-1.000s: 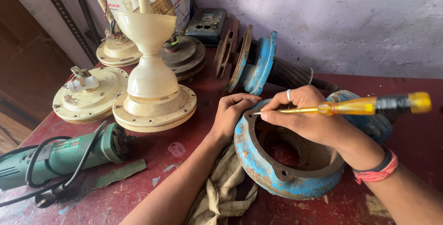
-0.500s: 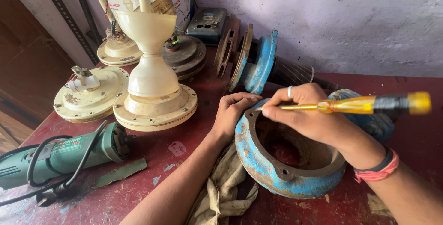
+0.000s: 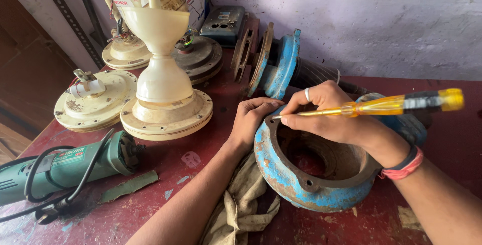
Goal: The person uses a screwdriver to scrape and clean the inner rim of a blue motor housing. They repeatedly wipe the area with a cloth and continue scraping along the flange edge.
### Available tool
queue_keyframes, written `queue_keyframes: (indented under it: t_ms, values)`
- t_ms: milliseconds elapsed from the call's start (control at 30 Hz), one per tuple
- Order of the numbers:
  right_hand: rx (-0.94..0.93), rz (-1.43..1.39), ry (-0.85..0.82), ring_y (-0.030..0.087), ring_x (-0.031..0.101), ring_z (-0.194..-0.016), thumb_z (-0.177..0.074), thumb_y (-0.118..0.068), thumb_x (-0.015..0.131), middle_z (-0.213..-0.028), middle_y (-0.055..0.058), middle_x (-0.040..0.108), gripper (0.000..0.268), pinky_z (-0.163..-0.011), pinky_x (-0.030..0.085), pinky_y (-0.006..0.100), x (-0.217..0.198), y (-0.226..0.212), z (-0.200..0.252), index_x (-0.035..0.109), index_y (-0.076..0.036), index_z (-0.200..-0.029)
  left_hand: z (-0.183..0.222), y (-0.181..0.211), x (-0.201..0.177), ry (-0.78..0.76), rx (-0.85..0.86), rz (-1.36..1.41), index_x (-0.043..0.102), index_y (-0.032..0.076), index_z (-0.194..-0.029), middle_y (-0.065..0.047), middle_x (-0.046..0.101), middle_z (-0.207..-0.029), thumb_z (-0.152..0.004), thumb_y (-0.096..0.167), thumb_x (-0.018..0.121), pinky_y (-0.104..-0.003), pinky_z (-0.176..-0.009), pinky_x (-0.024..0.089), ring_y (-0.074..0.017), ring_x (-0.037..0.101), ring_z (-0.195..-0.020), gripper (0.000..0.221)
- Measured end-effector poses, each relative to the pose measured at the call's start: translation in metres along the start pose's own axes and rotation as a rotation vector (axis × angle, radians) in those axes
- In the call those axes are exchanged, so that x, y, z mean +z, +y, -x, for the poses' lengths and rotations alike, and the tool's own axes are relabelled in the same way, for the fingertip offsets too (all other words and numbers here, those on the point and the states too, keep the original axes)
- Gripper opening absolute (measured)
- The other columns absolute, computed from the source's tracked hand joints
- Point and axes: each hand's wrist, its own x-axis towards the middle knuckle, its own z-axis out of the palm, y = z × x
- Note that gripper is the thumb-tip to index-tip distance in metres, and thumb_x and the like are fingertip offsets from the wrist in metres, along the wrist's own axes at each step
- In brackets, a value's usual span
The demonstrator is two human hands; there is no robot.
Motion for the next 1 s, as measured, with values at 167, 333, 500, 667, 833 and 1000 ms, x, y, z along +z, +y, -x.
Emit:
queue_keyframes:
  t_ms: [167, 333, 500, 667, 833, 1000]
  values:
    - [0.048, -0.119, 0.048, 0.005, 0.069, -0.071, -0.082, -0.016, 0.078, -0.075, 0.002, 0.080, 0.015, -0.065, 0.055, 0.024, 0.004, 0.008, 0.001, 0.082, -0.002, -0.086, 0.002, 0.003, 0.000, -0.004, 0.014, 0.001, 0.078, -0.004, -0.104, -0.010, 0.076, -0.089, -0.097, 0.013, 0.062, -0.026, -0.074, 0.055, -0.0125, 0.068, -0.077, 0.024]
    - [0.095, -0.179, 0.026, 0.005, 0.068, -0.072, -0.083, -0.015, 0.077, -0.076, 0.002, 0.079, 0.014, -0.066, 0.054, 0.024, 0.006, 0.014, 0.002, 0.081, -0.002, -0.085, 0.001, -0.002, -0.003, -0.005, 0.016, -0.006, 0.078, -0.004, -0.104, -0.011, 0.077, -0.089, -0.097, 0.013, 0.062, -0.026, -0.074, 0.056, -0.0126, 0.069, -0.077, 0.025]
    - [0.156, -0.233, 0.030, 0.006, 0.067, -0.071, -0.083, -0.013, 0.076, -0.074, 0.003, 0.077, 0.014, -0.065, 0.053, 0.025, 0.005, 0.016, 0.000, 0.080, 0.000, -0.081, -0.001, -0.009, -0.009, -0.008, 0.002, -0.012, 0.078, -0.003, -0.104, -0.010, 0.077, -0.089, -0.097, 0.014, 0.061, -0.026, -0.074, 0.056, -0.0126, 0.069, -0.077, 0.025]
    - [0.145, -0.206, 0.021, 0.006, 0.069, -0.072, -0.080, -0.015, 0.077, -0.074, 0.003, 0.079, 0.013, -0.066, 0.054, 0.025, 0.004, 0.014, -0.004, 0.080, -0.002, -0.082, 0.005, 0.016, 0.003, -0.009, 0.032, -0.002, 0.077, -0.005, -0.102, -0.011, 0.077, -0.090, -0.097, 0.013, 0.062, -0.026, -0.076, 0.056, -0.0125, 0.069, -0.080, 0.025]
    - [0.179, -0.167, 0.019, 0.007, 0.069, -0.071, -0.078, -0.015, 0.078, -0.073, 0.003, 0.080, 0.014, -0.066, 0.054, 0.026, 0.005, 0.012, -0.003, 0.081, -0.002, -0.082, 0.017, 0.042, 0.009, 0.422, 0.322, -0.563, 0.079, 0.000, -0.091, -0.011, 0.077, -0.084, -0.085, 0.010, 0.064, -0.029, -0.071, 0.059, -0.0164, 0.073, -0.076, 0.019]
    - [0.076, -0.201, 0.002, 0.006, 0.066, -0.071, -0.082, -0.016, 0.078, -0.073, 0.002, 0.077, 0.014, -0.064, 0.052, 0.025, 0.001, 0.014, -0.005, 0.081, -0.002, -0.083, 0.097, 0.141, -0.036, 0.511, 1.176, -0.933, 0.072, 0.001, -0.101, -0.012, 0.074, -0.100, -0.091, 0.004, 0.062, -0.037, -0.087, 0.056, -0.0247, 0.069, -0.096, 0.014]
